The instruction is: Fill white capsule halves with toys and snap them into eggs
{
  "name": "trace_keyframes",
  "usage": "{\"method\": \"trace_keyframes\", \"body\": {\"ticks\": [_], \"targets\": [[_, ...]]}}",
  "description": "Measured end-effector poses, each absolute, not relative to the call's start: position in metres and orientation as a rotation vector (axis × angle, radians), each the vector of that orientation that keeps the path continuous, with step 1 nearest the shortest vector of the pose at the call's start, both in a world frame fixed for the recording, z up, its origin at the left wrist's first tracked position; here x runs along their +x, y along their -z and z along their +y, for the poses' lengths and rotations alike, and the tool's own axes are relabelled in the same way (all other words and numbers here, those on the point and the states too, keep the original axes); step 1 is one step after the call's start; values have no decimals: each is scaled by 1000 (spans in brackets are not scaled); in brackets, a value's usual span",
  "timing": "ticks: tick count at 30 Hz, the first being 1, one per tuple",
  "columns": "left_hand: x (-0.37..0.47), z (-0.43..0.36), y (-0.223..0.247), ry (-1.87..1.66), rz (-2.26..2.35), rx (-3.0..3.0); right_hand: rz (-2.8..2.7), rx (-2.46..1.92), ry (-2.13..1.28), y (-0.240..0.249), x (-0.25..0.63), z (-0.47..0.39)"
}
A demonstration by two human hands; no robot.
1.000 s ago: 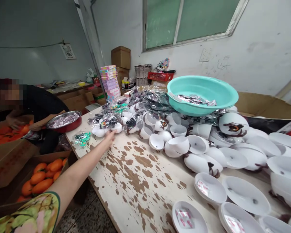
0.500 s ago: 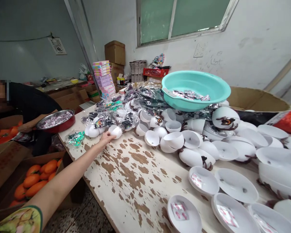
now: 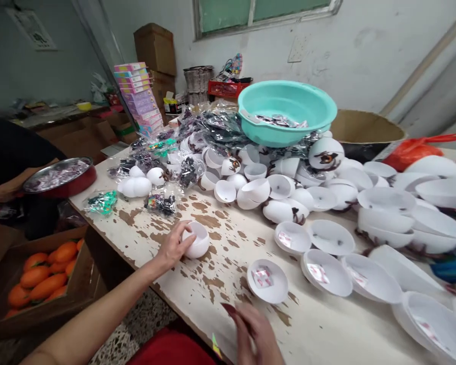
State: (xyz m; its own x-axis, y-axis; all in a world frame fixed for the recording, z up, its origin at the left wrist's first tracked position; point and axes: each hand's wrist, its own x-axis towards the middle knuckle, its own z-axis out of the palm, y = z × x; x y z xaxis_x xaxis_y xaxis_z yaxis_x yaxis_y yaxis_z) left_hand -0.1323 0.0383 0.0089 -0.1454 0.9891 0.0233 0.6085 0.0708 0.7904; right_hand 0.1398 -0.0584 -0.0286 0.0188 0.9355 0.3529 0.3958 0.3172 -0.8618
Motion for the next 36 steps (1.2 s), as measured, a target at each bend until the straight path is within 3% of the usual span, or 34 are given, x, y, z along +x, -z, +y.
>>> {"method": "trace_keyframes", "body": {"ticks": [4, 8, 14, 20, 25, 30, 36], "targets": [[-112, 43, -16, -792, 1831, 1688, -1829, -961, -620, -6, 88, -22], [-106, 40, -16, -718, 1874, 1766, -1990, -920, -690, 0, 78, -3], [-109, 73, -8, -720, 2101, 1595, -2005, -1016, -709, 27, 86, -27], [-93, 120, -8, -569, 2016, 1645, -1899, -1145, -746, 9, 96, -24], [-91, 81, -38, -671, 2040, 1752, -1417, -1208, -986, -17, 104, -25], [-74, 16, -57, -812, 1374, 2119, -746, -1183, -1364, -31, 92, -26], [-80, 23, -44, -793, 1713, 2068, -419, -1057, -1650, -37, 95, -30]]}}
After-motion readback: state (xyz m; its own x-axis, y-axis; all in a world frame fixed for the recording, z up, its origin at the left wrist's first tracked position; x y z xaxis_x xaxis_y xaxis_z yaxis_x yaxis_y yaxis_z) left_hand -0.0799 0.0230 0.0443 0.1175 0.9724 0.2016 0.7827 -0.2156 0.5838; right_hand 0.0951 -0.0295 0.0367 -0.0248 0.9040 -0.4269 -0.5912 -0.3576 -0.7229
